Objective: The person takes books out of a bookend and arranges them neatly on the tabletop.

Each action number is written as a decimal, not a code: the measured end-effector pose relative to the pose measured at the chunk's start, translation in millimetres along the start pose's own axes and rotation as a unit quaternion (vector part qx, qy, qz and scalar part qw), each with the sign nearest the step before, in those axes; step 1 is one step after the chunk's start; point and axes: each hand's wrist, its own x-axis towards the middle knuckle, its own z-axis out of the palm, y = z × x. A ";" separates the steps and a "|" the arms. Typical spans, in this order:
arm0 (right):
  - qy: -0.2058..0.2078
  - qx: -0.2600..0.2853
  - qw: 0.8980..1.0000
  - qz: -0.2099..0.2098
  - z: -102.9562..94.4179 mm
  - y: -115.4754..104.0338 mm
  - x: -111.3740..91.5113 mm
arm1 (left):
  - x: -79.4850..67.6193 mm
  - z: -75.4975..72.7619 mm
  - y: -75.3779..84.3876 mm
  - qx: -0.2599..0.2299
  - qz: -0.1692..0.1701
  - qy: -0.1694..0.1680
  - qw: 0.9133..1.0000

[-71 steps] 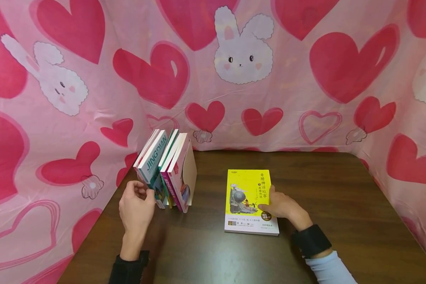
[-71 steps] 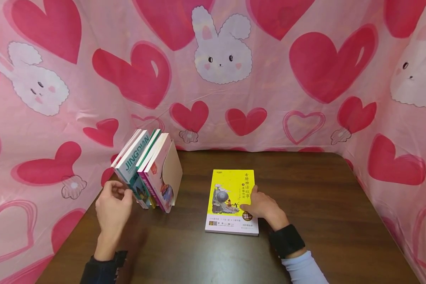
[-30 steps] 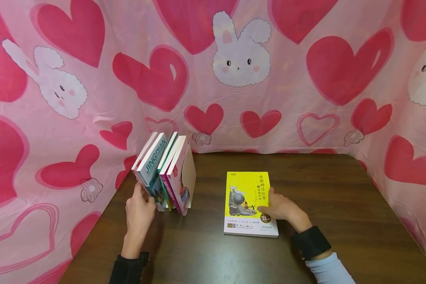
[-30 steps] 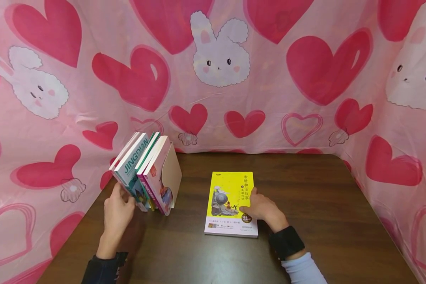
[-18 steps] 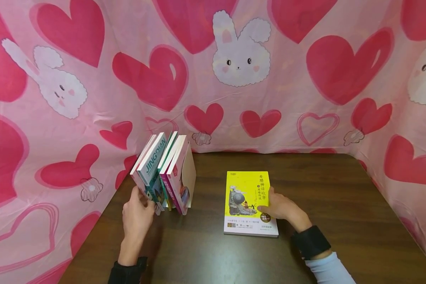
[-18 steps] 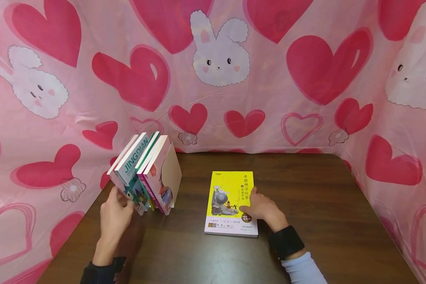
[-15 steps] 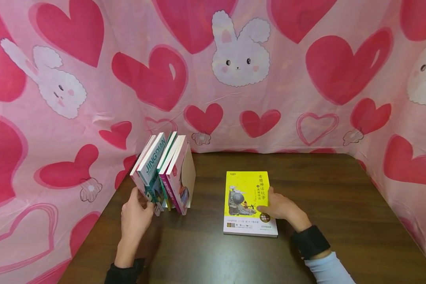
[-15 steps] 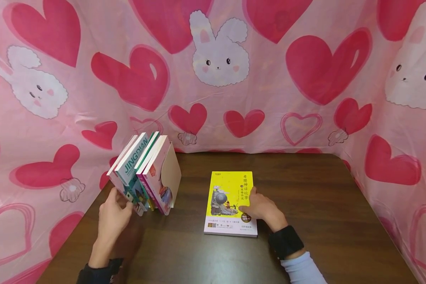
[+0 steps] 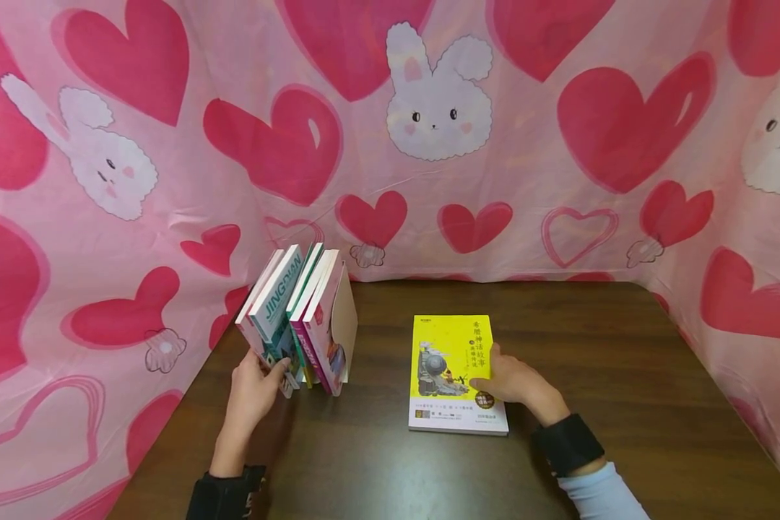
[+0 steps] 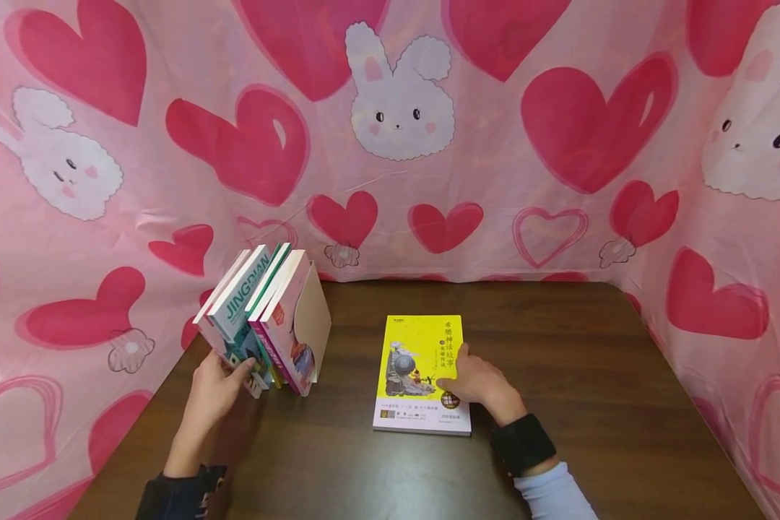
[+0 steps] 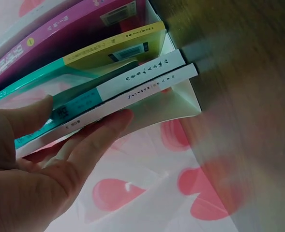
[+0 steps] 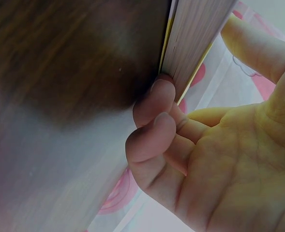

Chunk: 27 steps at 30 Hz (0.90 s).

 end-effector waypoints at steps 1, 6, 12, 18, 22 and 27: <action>0.000 0.001 1.000 -0.001 0.2 -0.2 -0.2 | 0.0 0.1 -0.3 0.001 0.000 0.000 1.000; 0.001 0.004 1.000 -0.004 0.2 -1.2 -0.8 | -0.8 0.0 0.0 -0.002 -0.001 -0.005 1.000; 0.002 0.008 1.000 -0.005 -0.3 -1.3 -1.3 | -2.8 -2.1 1.2 0.002 -0.008 -0.015 1.000; 0.000 0.008 1.000 -0.006 -0.7 -1.5 0.4 | -12.4 -7.5 1.6 0.008 -0.015 -0.021 1.000; -0.001 0.007 1.000 -0.007 -0.4 0.0 2.0 | -20.2 -9.7 2.4 0.014 -0.018 -0.020 1.000; -0.002 0.005 1.000 -0.004 0.1 1.4 1.6 | -26.3 -11.0 3.6 0.016 -0.021 -0.018 0.999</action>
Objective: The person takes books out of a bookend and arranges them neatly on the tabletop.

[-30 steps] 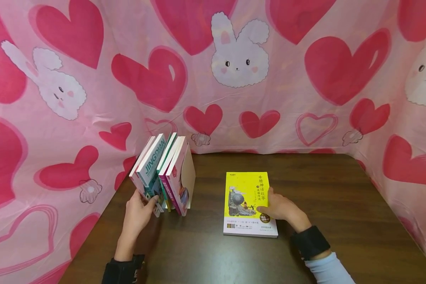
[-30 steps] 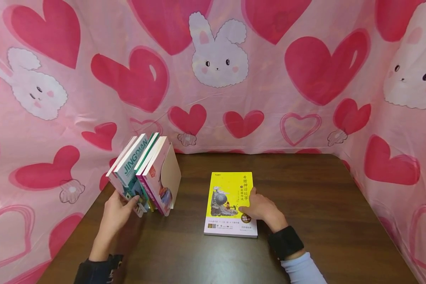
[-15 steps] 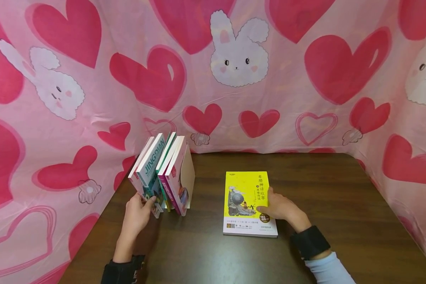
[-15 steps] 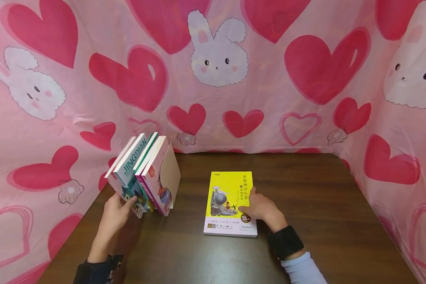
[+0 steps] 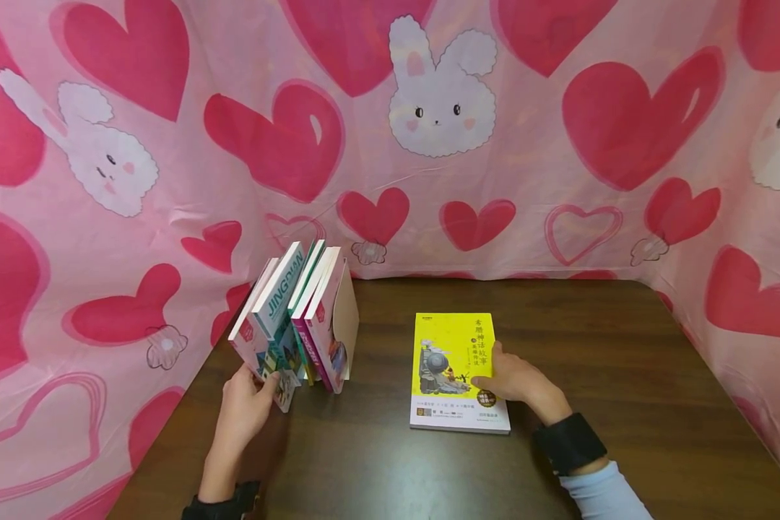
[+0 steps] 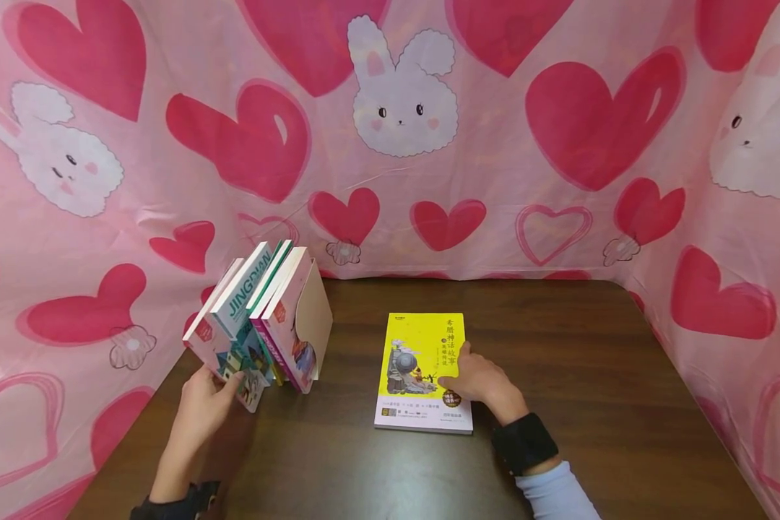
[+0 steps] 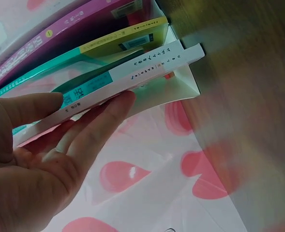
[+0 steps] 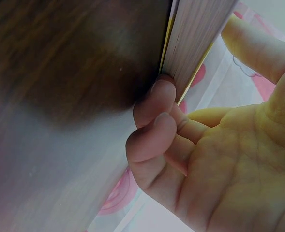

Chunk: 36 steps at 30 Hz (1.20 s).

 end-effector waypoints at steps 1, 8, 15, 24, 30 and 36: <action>0.000 0.000 1.000 0.001 -0.2 0.1 -0.3 | 0.0 -0.1 0.1 -0.002 -0.001 -0.001 1.000; 0.003 -0.001 1.000 -0.001 -1.4 -0.2 0.3 | 7.0 0.3 -2.7 -0.012 -0.008 0.000 1.000; 0.002 0.002 1.000 -0.004 0.3 -1.0 -0.9 | 13.0 2.0 -7.5 -0.024 -0.001 0.001 1.000; 0.003 0.000 1.000 -0.001 -0.6 -0.2 -0.3 | 15.4 0.6 -6.4 -0.015 0.019 -0.001 1.000; 0.003 -0.001 1.000 0.001 -0.4 0.3 0.3 | 11.7 0.6 -6.7 -0.023 0.024 0.013 0.999; 0.003 0.003 1.000 0.002 0.2 0.5 -0.6 | 5.3 0.0 -7.7 -0.031 0.033 0.036 0.998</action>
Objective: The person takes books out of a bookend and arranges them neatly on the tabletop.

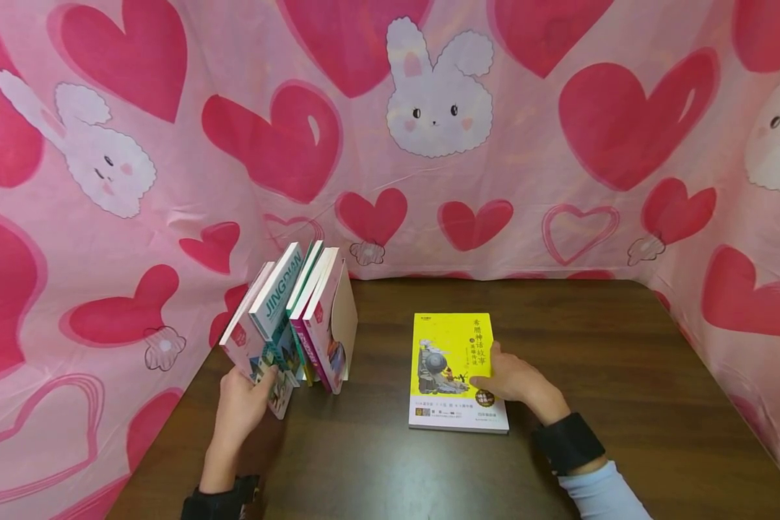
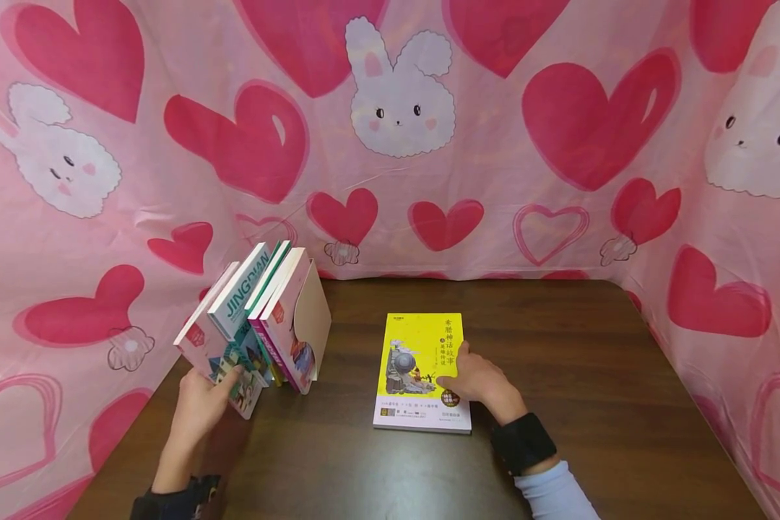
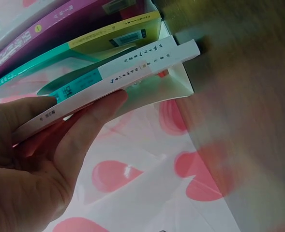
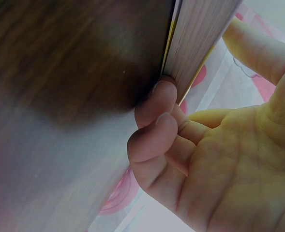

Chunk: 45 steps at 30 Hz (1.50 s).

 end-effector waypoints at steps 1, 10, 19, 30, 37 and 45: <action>0.000 0.001 1.000 0.000 0.2 0.1 -0.1 | -1.1 -0.4 0.0 0.001 0.001 0.004 1.000; 0.000 -0.002 1.000 0.000 0.7 1.0 0.3 | -8.9 -6.0 3.2 0.006 -0.014 0.014 1.000; -0.003 0.007 1.000 -0.004 -1.0 -0.5 -1.6 | -16.8 -13.9 13.1 0.022 -0.019 0.013 1.000; 0.000 0.010 1.000 -0.005 -0.1 -0.4 -1.4 | -25.7 -20.6 20.4 0.034 -0.028 0.026 0.999; 0.001 0.003 1.000 -0.002 0.5 0.4 0.3 | -33.1 -24.3 24.6 0.039 -0.038 0.030 0.998; 0.000 0.005 1.000 -0.005 0.5 0.4 -0.2 | -36.5 -30.5 26.2 0.034 -0.066 -0.001 0.997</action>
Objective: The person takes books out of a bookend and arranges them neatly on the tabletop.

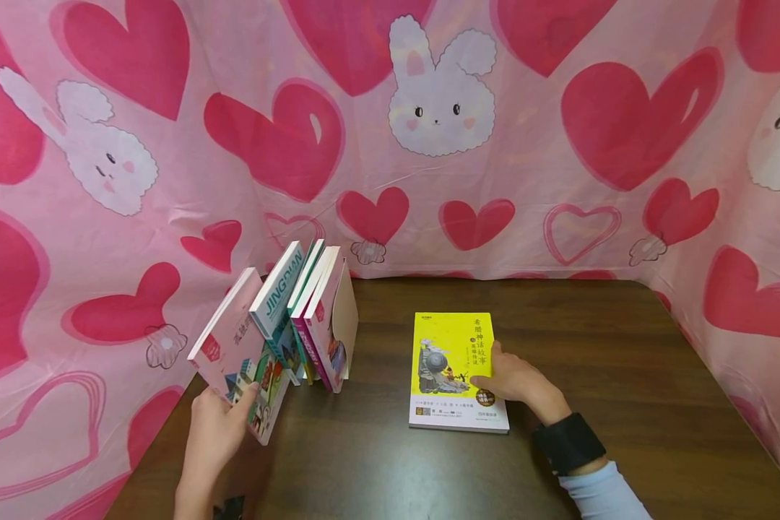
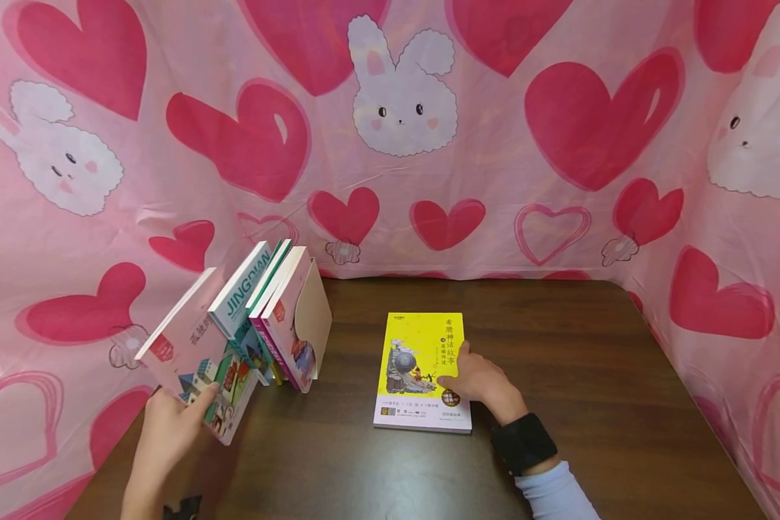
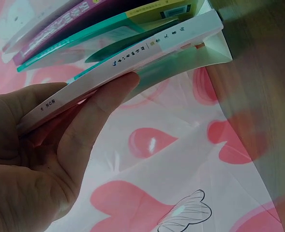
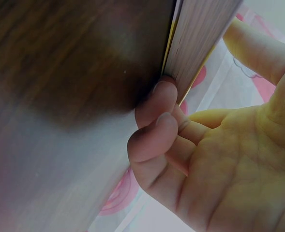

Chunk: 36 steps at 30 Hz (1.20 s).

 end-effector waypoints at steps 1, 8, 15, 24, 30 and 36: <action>0.000 -0.001 1.000 0.000 -0.1 -0.2 -0.3 | -0.6 -0.5 0.2 0.000 -0.003 -0.001 1.000; 0.000 -0.001 1.000 0.001 0.6 1.1 0.6 | -6.2 -3.5 -1.4 0.009 0.011 0.008 1.000; -0.003 -0.004 1.000 0.005 -0.4 0.2 0.4 | -12.3 -8.8 -4.7 0.012 0.022 0.022 0.999; -0.003 -0.010 1.000 0.004 -1.0 0.3 0.0 | -16.4 -14.1 -8.7 0.012 0.019 0.030 0.999; 0.000 -0.010 1.000 0.004 -0.5 0.0 0.2 | -21.4 -18.0 -12.4 0.027 0.045 0.051 0.997; 0.000 -0.009 1.000 0.005 -0.1 0.0 0.3 | -22.5 -24.3 -18.0 0.032 0.050 0.036 0.998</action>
